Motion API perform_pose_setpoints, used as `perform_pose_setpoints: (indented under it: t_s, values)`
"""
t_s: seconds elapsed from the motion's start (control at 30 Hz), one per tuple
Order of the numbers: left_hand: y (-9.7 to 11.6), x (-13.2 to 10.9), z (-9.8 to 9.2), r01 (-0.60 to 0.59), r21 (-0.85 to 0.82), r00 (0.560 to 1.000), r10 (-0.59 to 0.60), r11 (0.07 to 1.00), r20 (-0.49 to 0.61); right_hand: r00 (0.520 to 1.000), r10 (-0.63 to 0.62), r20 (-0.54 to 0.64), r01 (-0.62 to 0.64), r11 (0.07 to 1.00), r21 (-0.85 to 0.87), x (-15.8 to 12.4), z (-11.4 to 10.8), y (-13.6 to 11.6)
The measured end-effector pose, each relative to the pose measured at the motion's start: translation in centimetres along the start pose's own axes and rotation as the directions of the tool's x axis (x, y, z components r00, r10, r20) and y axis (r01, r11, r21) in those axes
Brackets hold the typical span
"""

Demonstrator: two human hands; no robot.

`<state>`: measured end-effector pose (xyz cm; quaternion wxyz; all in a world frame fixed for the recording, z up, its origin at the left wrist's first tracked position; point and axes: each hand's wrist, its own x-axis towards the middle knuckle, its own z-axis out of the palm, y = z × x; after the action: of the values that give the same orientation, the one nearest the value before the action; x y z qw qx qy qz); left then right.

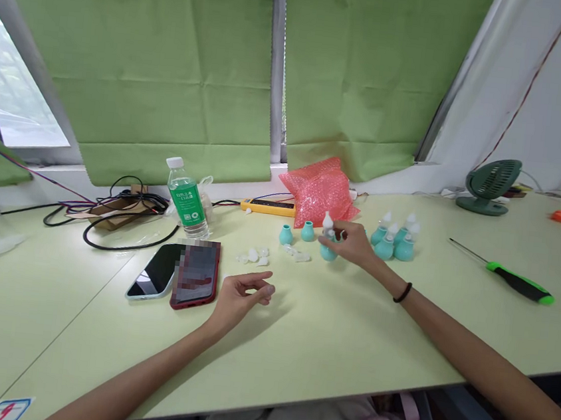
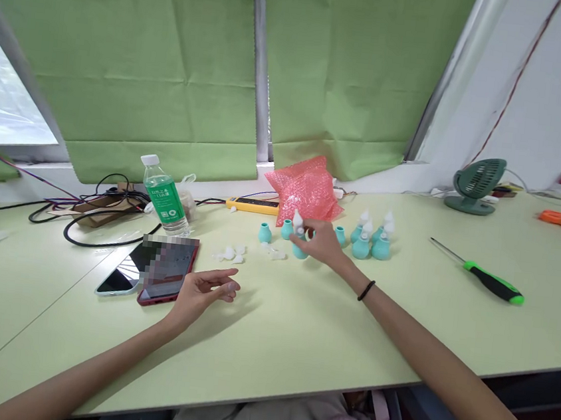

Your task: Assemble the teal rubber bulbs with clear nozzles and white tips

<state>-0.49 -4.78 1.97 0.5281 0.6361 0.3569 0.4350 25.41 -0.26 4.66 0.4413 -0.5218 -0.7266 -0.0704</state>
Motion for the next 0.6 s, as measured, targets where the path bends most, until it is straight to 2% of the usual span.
perform_pose_setpoints:
  t_s: [0.13, 0.27, 0.47, 0.6]
  values:
    - [0.0, 0.0, 0.1, 0.007, 0.03, 1.0, -0.007, 1.0, 0.021, 0.976, 0.13, -0.175, -0.163, 0.968, -0.193, 0.6, -0.7, 2.3]
    - [0.2, -0.1, 0.2, 0.023, 0.058, 1.0, -0.024, 0.998, 0.014, 0.948, 0.167, -0.269, -0.248, 0.92, -0.303, 0.7, -0.5, 3.6]
    - [0.4, 0.1, 0.1, 0.021, 0.124, 1.0, -0.021, 0.992, -0.006, 0.972, 0.129, -0.197, -0.179, 0.947, -0.266, 0.6, 0.2, 5.2]
    - [1.5, -1.5, 0.1, -0.168, 0.262, 0.985, 0.175, 0.95, -0.005, 0.978, 0.097, -0.182, -0.145, 0.951, -0.273, 0.5, 0.4, 5.3]
